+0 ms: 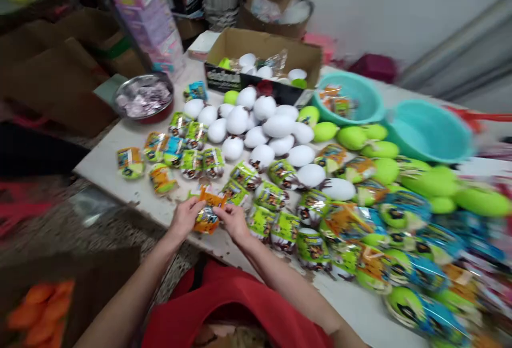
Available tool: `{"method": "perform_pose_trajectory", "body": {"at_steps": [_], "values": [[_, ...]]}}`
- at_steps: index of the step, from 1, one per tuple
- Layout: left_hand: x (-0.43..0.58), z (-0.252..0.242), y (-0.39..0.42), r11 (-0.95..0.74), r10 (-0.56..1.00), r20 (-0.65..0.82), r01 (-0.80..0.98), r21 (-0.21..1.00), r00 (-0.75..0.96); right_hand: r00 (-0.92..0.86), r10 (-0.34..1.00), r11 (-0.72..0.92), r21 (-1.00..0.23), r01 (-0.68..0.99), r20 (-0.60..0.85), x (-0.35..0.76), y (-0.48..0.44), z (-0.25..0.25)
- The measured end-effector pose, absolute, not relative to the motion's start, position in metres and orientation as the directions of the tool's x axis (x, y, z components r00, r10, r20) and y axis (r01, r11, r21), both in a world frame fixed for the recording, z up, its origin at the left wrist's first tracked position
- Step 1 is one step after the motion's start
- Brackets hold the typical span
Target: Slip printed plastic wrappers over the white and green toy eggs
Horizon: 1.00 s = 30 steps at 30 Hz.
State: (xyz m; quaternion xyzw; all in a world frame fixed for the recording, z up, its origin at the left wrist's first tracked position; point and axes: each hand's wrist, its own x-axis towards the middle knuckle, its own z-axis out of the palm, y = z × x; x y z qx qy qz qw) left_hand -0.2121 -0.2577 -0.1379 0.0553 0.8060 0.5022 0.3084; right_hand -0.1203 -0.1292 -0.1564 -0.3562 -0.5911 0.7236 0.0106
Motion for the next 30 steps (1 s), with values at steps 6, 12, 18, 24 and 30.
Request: {"method": "perform_pose_trajectory", "body": {"at_steps": [6, 12, 18, 24, 30], "values": [[-0.205, -0.134, -0.187, 0.555, 0.536, -0.308, 0.054, 0.830, -0.786, -0.596, 0.705, -0.182, -0.911, 0.371, -0.384, -0.099, -0.083, -0.138], [-0.186, -0.115, -0.120, 0.538, 0.633, -0.223, 0.215, 0.815, -0.741, -0.530, 0.796, -0.056, -0.908, 0.415, -0.292, -0.064, -0.027, -0.119], [-0.179, -0.090, -0.074, 0.365, 0.797, -0.312, 0.002, 0.931, -0.517, -0.426, 0.895, 0.133, -0.830, 0.541, -0.135, -0.014, 0.044, -0.086], [-0.151, -0.070, -0.017, 0.122, 0.898, -0.362, -0.648, 0.752, -0.252, -0.512, 0.859, 0.366, -0.698, 0.615, -0.001, 0.009, 0.080, -0.074], [-0.138, -0.070, 0.040, 0.182, 0.924, -0.366, -0.710, 0.680, -0.114, -0.418, 0.908, 0.250, -0.808, 0.534, 0.005, 0.025, 0.134, -0.080]]}}
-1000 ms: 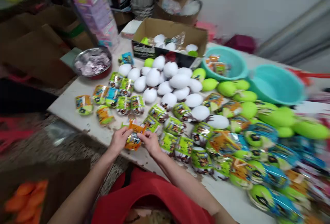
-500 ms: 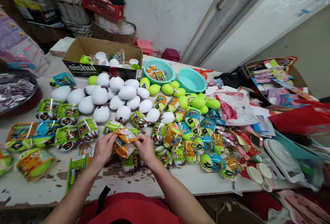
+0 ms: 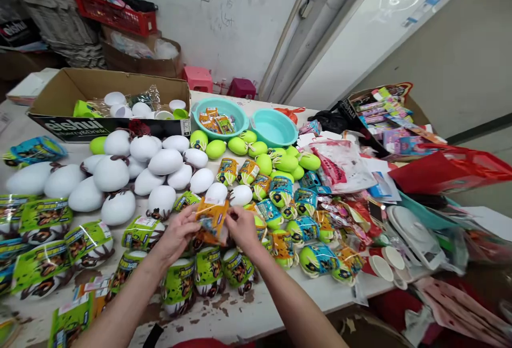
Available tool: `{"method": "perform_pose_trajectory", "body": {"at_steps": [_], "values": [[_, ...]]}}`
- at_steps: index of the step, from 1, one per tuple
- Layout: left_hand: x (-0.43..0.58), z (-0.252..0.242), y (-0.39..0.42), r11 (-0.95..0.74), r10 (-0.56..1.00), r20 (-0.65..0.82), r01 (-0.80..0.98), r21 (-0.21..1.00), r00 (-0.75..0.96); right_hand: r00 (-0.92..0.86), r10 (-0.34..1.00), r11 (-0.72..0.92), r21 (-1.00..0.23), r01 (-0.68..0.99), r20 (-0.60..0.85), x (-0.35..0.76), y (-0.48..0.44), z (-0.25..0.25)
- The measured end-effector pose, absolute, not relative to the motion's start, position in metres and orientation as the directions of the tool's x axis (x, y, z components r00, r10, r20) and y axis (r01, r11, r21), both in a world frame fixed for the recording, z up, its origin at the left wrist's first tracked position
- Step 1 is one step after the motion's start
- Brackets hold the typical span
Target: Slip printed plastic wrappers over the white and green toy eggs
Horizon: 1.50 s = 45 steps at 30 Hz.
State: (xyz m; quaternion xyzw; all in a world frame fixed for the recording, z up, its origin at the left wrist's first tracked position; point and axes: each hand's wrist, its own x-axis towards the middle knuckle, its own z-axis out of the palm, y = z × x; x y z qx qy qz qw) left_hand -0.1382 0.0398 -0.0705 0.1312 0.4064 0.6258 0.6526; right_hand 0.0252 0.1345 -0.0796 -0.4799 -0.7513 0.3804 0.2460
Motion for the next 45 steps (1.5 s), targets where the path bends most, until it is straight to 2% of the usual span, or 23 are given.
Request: {"method": "perform_pose_trajectory", "body": {"at_steps": [2, 7, 9, 12, 14, 16, 18, 20, 22, 24, 26, 29, 33, 35, 37, 38, 40, 42, 45], "values": [[-0.133, -0.072, 0.060, 0.205, 0.928, -0.361, -0.685, 0.699, -0.091, -0.396, 0.918, 0.186, -0.850, 0.492, -0.029, 0.027, 0.151, -0.083], [-0.123, -0.078, 0.097, 0.273, 0.885, -0.437, -0.582, 0.766, -0.159, -0.390, 0.915, 0.063, -0.922, 0.381, -0.099, 0.026, 0.170, -0.090], [-0.122, -0.073, 0.101, 0.290, 0.911, -0.408, -0.607, 0.739, -0.062, -0.389, 0.915, 0.034, -0.939, 0.343, -0.109, 0.028, 0.171, -0.090], [-0.124, -0.059, 0.100, 0.279, 0.952, -0.288, -0.695, 0.662, 0.107, -0.373, 0.919, 0.012, -0.938, 0.347, -0.126, 0.036, 0.177, -0.085], [-0.126, -0.050, 0.102, 0.248, 0.958, -0.269, -0.742, 0.622, 0.095, -0.389, 0.910, 0.012, -0.930, 0.368, -0.142, 0.046, 0.193, -0.078], [-0.128, -0.048, 0.109, 0.213, 0.949, -0.314, -0.761, 0.613, 0.012, -0.400, 0.914, 0.106, -0.908, 0.405, -0.072, 0.061, 0.226, -0.069], [-0.130, -0.054, 0.117, 0.205, 0.925, -0.376, -0.762, 0.614, -0.054, -0.341, 0.934, 0.290, -0.781, 0.552, 0.106, 0.080, 0.274, -0.059], [-0.131, -0.064, 0.124, 0.228, 0.899, -0.432, -0.761, 0.608, -0.075, -0.280, 0.933, 0.357, -0.497, 0.791, 0.225, 0.101, 0.333, -0.052], [-0.132, -0.075, 0.128, 0.266, 0.873, -0.482, -0.757, 0.597, -0.073, -0.263, 0.956, 0.288, -0.246, 0.925, 0.130, 0.119, 0.392, -0.051], [-0.134, -0.083, 0.129, 0.292, 0.844, -0.529, -0.755, 0.587, -0.085, -0.240, 0.971, 0.234, -0.167, 0.958, -0.018, 0.131, 0.440, -0.058], [-0.137, -0.089, 0.129, 0.300, 0.815, -0.568, -0.757, 0.580, -0.113, -0.219, 0.971, 0.195, -0.213, 0.958, -0.097, 0.138, 0.472, -0.068], [-0.145, -0.094, 0.129, 0.272, 0.776, -0.602, -0.763, 0.587, -0.186, -0.190, 0.973, 0.142, -0.305, 0.942, -0.134, 0.146, 0.492, -0.076], [-0.154, -0.093, 0.125, 0.217, 0.733, -0.617, -0.761, 0.612, -0.287, -0.133, 0.989, 0.067, -0.589, 0.805, -0.069, 0.154, 0.463, -0.055], [-0.152, -0.087, 0.123, 0.206, 0.732, -0.612, -0.761, 0.616, -0.298, -0.148, 0.988, 0.058, -0.777, 0.627, -0.046, 0.153, 0.423, -0.040], [-0.144, -0.077, 0.120, 0.207, 0.751, -0.604, -0.774, 0.598, -0.266, -0.199, 0.978, 0.004, -0.959, 0.282, -0.055, 0.147, 0.369, -0.029], [-0.139, -0.071, 0.118, 0.210, 0.767, -0.597, -0.788, 0.579, -0.235, -0.231, 0.970, -0.055, -0.996, 0.067, -0.070, 0.141, 0.339, -0.027], [-0.128, -0.059, 0.111, 0.213, 0.792, -0.586, -0.824, 0.525, -0.169, -0.301, 0.948, -0.181, -0.951, -0.251, -0.101, 0.127, 0.278, -0.028], [-0.119, -0.050, 0.098, 0.229, 0.802, -0.587, -0.855, 0.466, -0.106, -0.377, 0.917, -0.259, -0.913, -0.316, -0.130, 0.112, 0.220, -0.033], [-0.116, -0.046, 0.069, 0.276, 0.783, -0.619, -0.861, 0.427, -0.056, -0.515, 0.846, -0.268, -0.944, -0.190, -0.137, 0.092, 0.149, -0.039]]}}
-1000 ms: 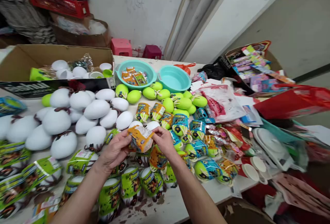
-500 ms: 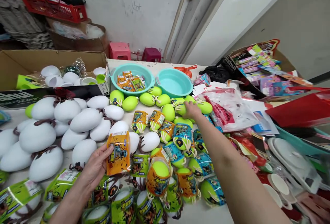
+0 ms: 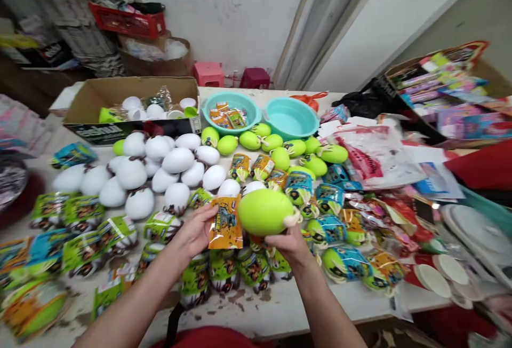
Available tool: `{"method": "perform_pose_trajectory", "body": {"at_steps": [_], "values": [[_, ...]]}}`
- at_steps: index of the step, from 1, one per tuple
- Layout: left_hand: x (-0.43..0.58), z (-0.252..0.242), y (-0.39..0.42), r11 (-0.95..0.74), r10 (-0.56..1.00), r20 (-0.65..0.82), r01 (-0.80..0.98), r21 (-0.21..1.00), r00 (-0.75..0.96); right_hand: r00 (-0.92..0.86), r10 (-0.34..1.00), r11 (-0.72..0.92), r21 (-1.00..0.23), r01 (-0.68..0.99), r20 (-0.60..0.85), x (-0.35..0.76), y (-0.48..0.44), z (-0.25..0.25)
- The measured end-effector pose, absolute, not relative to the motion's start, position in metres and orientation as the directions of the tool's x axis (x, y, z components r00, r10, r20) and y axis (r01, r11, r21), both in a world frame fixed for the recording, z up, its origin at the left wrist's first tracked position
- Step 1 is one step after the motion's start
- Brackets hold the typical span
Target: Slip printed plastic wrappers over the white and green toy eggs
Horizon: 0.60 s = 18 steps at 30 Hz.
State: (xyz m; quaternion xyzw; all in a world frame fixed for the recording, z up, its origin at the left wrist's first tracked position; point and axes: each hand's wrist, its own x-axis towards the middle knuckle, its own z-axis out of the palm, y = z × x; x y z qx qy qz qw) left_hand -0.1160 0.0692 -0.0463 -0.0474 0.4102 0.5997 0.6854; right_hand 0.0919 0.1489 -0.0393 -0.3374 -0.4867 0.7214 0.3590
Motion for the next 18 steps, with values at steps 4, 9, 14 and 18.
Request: {"method": "perform_pose_trajectory", "body": {"at_steps": [4, 9, 14, 18], "values": [[-0.120, -0.049, 0.017, 0.216, 0.765, -0.610, -0.809, 0.546, -0.207, -0.721, 0.651, -0.393, -0.918, -0.050, -0.239, 0.075, 0.087, -0.037], [-0.118, -0.047, -0.037, 0.083, 0.776, -0.470, -0.670, 0.738, -0.421, -0.750, 0.448, -0.861, -0.461, -0.214, -0.487, 0.055, 0.040, -0.041], [-0.136, -0.040, -0.071, 0.102, 0.803, -0.475, -0.702, 0.705, -0.360, -0.778, 0.221, -0.965, -0.246, -0.089, -0.589, 0.042, 0.010, -0.064], [-0.170, -0.044, -0.089, 0.227, 0.803, -0.557, -0.753, 0.617, -0.214, -0.761, 0.288, -0.945, -0.299, -0.129, -0.582, 0.038, 0.004, -0.075]]}}
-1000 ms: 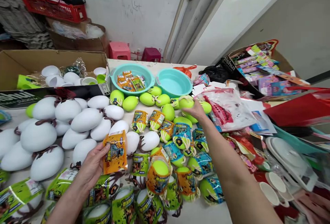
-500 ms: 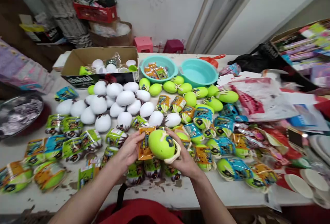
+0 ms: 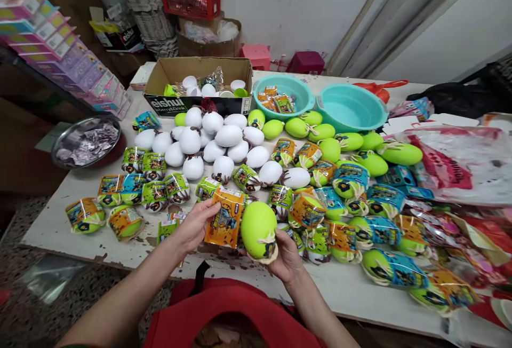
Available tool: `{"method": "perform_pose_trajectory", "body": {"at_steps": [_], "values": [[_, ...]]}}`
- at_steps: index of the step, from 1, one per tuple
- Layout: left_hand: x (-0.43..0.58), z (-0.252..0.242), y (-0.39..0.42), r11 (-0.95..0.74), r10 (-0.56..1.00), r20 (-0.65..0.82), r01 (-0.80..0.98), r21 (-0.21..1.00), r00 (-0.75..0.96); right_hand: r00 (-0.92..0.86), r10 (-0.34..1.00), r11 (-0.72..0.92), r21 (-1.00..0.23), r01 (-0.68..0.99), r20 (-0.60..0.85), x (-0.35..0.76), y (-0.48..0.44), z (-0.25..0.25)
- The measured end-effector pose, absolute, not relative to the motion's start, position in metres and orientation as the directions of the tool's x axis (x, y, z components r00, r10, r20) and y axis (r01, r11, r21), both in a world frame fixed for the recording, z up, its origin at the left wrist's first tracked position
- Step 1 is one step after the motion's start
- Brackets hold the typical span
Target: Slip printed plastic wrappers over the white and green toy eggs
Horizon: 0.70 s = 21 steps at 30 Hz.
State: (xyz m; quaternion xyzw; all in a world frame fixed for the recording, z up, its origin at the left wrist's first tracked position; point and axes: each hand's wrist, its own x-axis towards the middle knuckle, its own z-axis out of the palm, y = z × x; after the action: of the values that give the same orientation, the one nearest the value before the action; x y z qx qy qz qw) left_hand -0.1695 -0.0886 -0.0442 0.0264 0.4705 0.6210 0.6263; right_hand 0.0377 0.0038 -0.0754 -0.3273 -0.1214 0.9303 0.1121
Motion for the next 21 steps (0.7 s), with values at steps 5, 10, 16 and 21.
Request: {"method": "perform_pose_trajectory", "body": {"at_steps": [5, 10, 16, 21], "values": [[-0.197, -0.053, -0.094, 0.313, 0.748, -0.645, -0.776, 0.547, -0.153, -0.758, 0.347, -0.856, -0.517, -0.016, -0.551, 0.022, 0.002, -0.071], [-0.209, -0.045, -0.087, 0.377, 0.787, -0.611, -0.715, 0.588, -0.088, -0.807, 0.213, -0.749, -0.622, 0.228, -0.551, 0.017, 0.001, -0.066], [-0.196, -0.047, -0.082, 0.594, 0.755, -0.648, -0.523, 0.611, 0.100, -0.834, 0.140, -0.634, -0.695, 0.339, -0.534, 0.018, -0.001, -0.063], [-0.178, -0.037, -0.087, 0.587, 0.799, -0.590, -0.359, 0.725, 0.113, -0.826, 0.139, -0.688, -0.654, 0.316, -0.546, 0.015, -0.011, -0.064]]}}
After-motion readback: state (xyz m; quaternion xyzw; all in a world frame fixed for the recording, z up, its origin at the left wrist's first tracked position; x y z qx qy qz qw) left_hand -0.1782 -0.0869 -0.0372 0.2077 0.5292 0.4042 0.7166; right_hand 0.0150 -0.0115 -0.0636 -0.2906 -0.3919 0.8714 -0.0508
